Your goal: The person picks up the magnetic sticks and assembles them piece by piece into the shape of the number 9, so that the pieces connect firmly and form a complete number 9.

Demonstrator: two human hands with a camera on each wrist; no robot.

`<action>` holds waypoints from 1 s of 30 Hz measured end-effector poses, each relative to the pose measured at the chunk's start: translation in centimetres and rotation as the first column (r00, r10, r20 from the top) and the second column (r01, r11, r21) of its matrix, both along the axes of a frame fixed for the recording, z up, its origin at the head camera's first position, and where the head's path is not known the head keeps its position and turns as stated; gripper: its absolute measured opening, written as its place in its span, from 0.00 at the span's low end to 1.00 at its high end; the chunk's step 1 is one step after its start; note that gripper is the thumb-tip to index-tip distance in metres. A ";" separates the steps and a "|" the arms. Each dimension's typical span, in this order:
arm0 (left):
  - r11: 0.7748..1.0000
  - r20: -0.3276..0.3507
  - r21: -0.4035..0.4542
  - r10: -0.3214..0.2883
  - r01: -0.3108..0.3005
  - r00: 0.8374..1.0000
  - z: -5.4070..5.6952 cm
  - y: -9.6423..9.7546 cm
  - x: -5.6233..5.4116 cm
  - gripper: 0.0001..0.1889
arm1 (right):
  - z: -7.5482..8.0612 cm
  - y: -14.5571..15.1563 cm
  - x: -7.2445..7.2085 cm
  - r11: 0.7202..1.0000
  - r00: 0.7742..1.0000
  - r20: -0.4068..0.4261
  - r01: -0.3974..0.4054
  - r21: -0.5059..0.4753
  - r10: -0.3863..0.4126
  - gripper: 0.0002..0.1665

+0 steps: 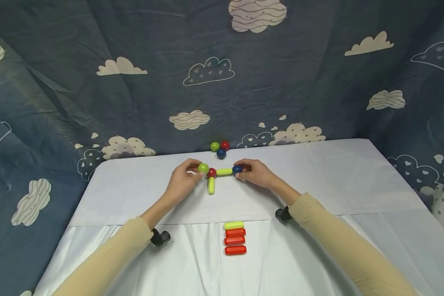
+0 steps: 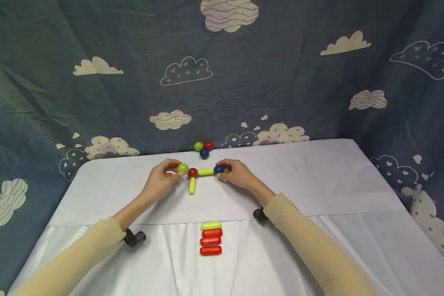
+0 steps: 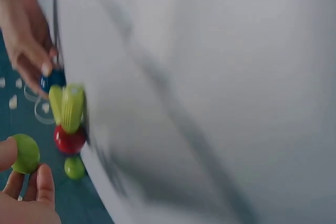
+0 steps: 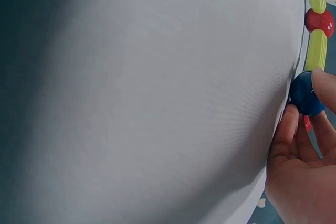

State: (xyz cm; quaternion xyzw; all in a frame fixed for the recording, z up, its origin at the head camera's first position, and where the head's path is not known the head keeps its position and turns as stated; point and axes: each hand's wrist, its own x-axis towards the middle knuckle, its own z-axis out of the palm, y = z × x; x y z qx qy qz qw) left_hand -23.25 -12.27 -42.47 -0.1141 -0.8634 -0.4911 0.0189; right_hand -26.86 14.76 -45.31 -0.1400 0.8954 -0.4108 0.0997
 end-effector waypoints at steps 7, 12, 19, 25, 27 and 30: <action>0.995 0.081 -0.022 -0.092 0.094 0.992 -1.7 -0.5 4.1 0.16 | -0.1 0.2 0.0 1.000 1.000 -0.002 0.004 0.001 -0.004 0.25; 0.992 0.112 -0.044 -0.111 0.117 0.987 -3.0 -0.2 5.1 0.15 | -0.2 0.2 0.0 1.000 1.000 -0.005 0.001 0.000 -0.001 0.25; 0.997 0.131 -0.021 -0.068 0.072 0.989 -3.2 0.1 5.0 0.15 | -0.2 0.0 0.0 1.000 1.000 -0.015 -0.006 -0.009 0.006 0.25; 0.999 0.144 0.003 -0.052 0.052 0.988 -3.3 0.2 5.0 0.16 | 0.0 0.1 0.0 1.000 1.000 -0.011 -0.020 -0.008 0.020 0.27; 0.999 0.153 0.007 -0.046 0.046 0.987 -3.3 0.3 5.1 0.16 | 0.2 0.2 0.0 0.999 0.999 -0.020 -0.032 -0.003 0.032 0.28; 0.999 0.164 0.005 -0.043 0.043 0.986 -3.5 0.3 5.1 0.16 | 0.7 0.2 0.0 0.999 0.997 -0.068 -0.029 0.027 0.031 0.27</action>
